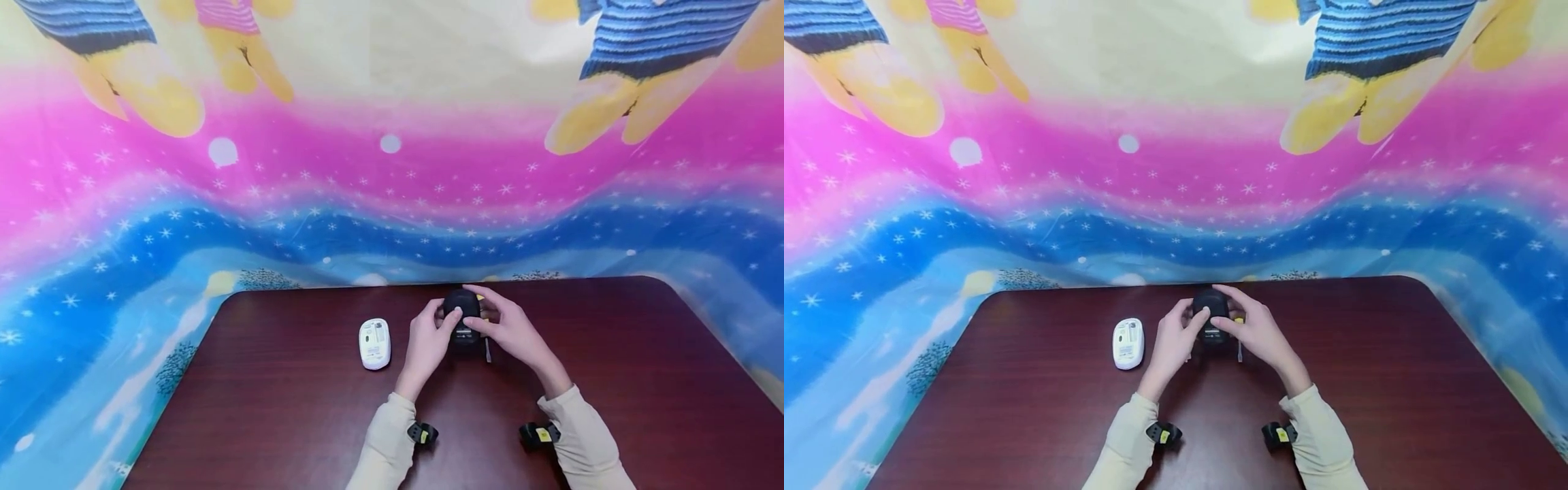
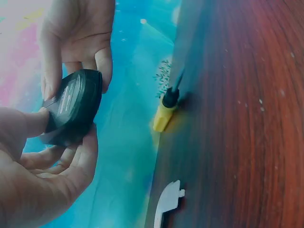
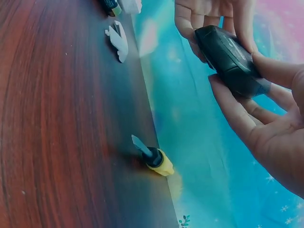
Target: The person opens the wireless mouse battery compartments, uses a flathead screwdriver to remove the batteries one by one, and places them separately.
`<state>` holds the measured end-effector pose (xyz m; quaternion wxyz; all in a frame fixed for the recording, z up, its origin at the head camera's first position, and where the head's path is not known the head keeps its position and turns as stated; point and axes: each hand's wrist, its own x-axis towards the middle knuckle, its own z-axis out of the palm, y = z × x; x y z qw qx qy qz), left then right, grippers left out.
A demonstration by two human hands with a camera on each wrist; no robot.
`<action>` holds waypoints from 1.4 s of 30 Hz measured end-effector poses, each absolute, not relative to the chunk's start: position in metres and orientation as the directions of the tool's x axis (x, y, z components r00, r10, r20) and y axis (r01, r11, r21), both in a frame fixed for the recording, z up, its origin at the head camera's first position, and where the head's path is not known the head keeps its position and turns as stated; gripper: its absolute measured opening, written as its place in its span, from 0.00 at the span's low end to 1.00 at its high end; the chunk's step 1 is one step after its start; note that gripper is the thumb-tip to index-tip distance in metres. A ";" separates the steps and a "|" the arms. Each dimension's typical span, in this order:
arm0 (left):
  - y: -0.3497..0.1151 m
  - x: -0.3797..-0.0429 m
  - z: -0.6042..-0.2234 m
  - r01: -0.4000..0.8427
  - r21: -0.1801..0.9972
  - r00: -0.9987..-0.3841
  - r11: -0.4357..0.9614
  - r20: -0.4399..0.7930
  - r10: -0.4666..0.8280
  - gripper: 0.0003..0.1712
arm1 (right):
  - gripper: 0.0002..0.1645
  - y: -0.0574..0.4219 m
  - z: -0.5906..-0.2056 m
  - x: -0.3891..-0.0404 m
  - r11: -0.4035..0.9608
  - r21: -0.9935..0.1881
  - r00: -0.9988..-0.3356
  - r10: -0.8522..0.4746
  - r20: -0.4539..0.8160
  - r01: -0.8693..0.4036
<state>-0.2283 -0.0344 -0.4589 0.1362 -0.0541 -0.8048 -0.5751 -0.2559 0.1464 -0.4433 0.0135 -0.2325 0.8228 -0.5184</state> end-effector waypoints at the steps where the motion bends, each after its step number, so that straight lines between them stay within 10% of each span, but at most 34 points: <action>1: -0.035 -0.228 -0.458 0.232 0.918 -0.962 0.323 0.266 -0.066 0.19 | 0.35 0.146 -0.443 -0.255 0.343 -0.867 -0.892 -0.398 0.215 -0.362; 42: -0.039 -0.220 -0.449 0.132 0.973 -0.991 0.187 0.129 0.027 0.20 | 0.29 0.137 -0.445 -0.249 0.339 -0.872 -0.908 -0.348 0.233 -0.353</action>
